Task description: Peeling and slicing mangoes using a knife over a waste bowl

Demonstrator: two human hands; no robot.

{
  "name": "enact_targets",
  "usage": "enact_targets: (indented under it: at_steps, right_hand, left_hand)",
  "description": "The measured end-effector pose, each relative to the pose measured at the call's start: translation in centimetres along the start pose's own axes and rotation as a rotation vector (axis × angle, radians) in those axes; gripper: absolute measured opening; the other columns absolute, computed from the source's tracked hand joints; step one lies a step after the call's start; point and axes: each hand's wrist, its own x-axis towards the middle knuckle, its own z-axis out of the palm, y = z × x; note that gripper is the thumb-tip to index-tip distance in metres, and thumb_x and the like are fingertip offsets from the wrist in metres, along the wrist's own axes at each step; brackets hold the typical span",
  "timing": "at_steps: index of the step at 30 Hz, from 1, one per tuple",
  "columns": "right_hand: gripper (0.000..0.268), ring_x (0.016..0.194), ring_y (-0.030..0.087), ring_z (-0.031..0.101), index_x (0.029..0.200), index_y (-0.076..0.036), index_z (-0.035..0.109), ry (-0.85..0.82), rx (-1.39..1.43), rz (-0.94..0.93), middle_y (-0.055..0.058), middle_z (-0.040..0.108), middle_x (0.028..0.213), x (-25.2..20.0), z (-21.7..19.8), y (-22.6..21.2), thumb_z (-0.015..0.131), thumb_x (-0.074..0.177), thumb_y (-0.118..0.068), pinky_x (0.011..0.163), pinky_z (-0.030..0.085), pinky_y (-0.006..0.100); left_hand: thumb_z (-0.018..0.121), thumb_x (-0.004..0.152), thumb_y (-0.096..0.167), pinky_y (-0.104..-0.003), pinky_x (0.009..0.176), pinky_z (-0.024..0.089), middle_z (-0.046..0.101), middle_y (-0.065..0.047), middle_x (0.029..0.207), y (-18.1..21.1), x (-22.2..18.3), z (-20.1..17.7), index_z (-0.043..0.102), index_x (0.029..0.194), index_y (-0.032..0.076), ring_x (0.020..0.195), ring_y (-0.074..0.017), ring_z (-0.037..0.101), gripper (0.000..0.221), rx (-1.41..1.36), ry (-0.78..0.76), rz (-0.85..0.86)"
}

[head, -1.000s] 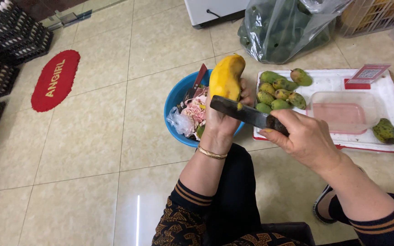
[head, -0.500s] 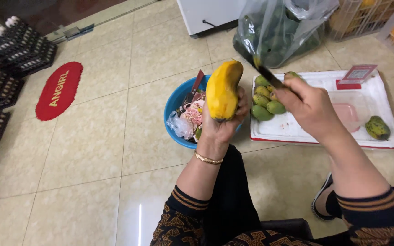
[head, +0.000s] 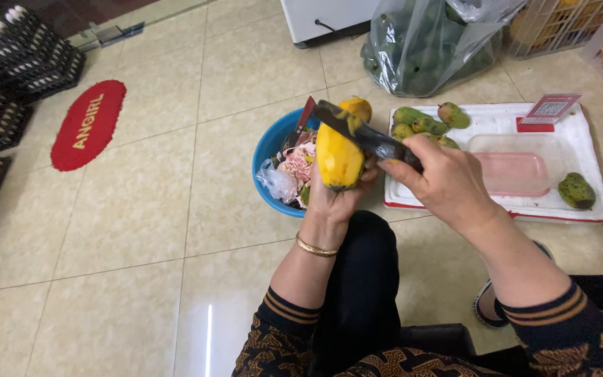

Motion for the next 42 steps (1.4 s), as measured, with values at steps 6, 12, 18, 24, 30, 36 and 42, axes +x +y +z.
enact_targets:
  at_steps: [6, 12, 18, 24, 30, 36, 42]
  right_hand:
    - [0.04, 0.059, 0.018, 0.067, 0.107, -0.033, 0.069, -0.148, 0.342, 0.275, -0.002, 0.064, 0.064, 7.4, 7.8, 7.8, 0.059, 0.101, -0.072, 0.062, 0.055, 0.032]
    - [0.06, 0.048, 0.013, 0.049, 0.134, -0.001, 0.048, -0.295, 0.738, 0.334, 0.005, 0.046, 0.076, 8.3, 14.1, 8.7, 0.08, 0.087, -0.021, 0.031, 0.038, 0.02]
    - [0.027, 0.061, 0.026, 0.07, 0.117, 0.0, 0.064, -0.525, 0.952, 0.589, 0.013, 0.064, 0.082, 6.9, 23.1, 18.8, 0.069, 0.101, -0.02, 0.043, 0.057, 0.035]
    - [0.031, 0.054, 0.024, 0.068, 0.106, -0.007, 0.059, -0.575, 0.948, 0.871, 0.015, 0.065, 0.069, 5.8, 27.6, 24.1, 0.058, 0.108, -0.038, 0.042, 0.056, 0.036]
    - [0.03, 0.049, 0.03, 0.065, 0.106, -0.008, 0.064, -0.612, 0.827, 0.928, 0.021, 0.065, 0.067, 6.7, 28.8, 25.3, 0.063, 0.104, -0.038, 0.037, 0.053, 0.041]
    - [0.043, 0.04, 0.039, 0.06, 0.105, -0.004, 0.064, -0.63, 0.629, 0.955, 0.029, 0.06, 0.058, 0.0, 22.8, 29.4, 0.064, 0.102, -0.047, 0.03, 0.047, 0.048]
    - [0.032, 0.053, 0.018, 0.057, 0.086, -0.004, 0.069, -0.322, 0.367, 0.813, 0.011, 0.071, 0.074, -2.6, 14.6, 27.5, 0.061, 0.109, -0.025, 0.045, 0.045, 0.032]
  left_hand:
    - [0.048, 0.103, 0.056, -0.038, 0.059, 0.039, 0.051, -0.018, 0.086, 1.8, -0.4, -3.0, 0.063, 0.114, 0.004, 0.071, -0.0316, 0.046, 0.056, 0.069, -0.163, 0.057]
    - [0.05, 0.103, 0.06, -0.041, 0.066, 0.046, 0.062, -0.024, 0.095, 5.0, -0.3, -10.2, 0.063, 0.124, 0.0, 0.078, -0.0365, 0.058, 0.065, 0.001, -0.034, 0.135]
    - [0.054, 0.103, 0.058, -0.046, 0.072, 0.055, 0.071, -0.027, 0.107, 7.7, -1.3, -14.3, 0.067, 0.127, 0.001, 0.085, -0.0394, 0.069, 0.063, 0.096, 0.215, 0.222]
    - [0.054, 0.101, 0.056, -0.049, 0.065, 0.058, 0.071, -0.026, 0.096, 8.2, 0.9, -21.3, 0.067, 0.119, 0.0, 0.077, -0.0398, 0.072, 0.06, 0.145, 0.354, 0.16]
    - [0.051, 0.098, 0.058, -0.045, 0.061, 0.05, 0.065, -0.023, 0.091, 5.9, 3.2, -20.3, 0.064, 0.116, 0.0, 0.072, -0.0381, 0.063, 0.062, 0.022, 0.37, 0.082]
    - [0.05, 0.099, 0.056, -0.038, 0.062, 0.046, 0.06, -0.018, 0.09, 4.3, 4.9, -19.4, 0.062, 0.114, 0.002, 0.074, -0.0318, 0.056, 0.058, -0.085, 0.221, 0.045]
    - [0.054, 0.095, 0.066, -0.03, 0.06, 0.04, 0.058, -0.012, 0.09, 1.9, 6.6, -15.2, 0.06, 0.122, 0.007, 0.069, -0.0228, 0.049, 0.064, -0.18, 0.125, -0.081]
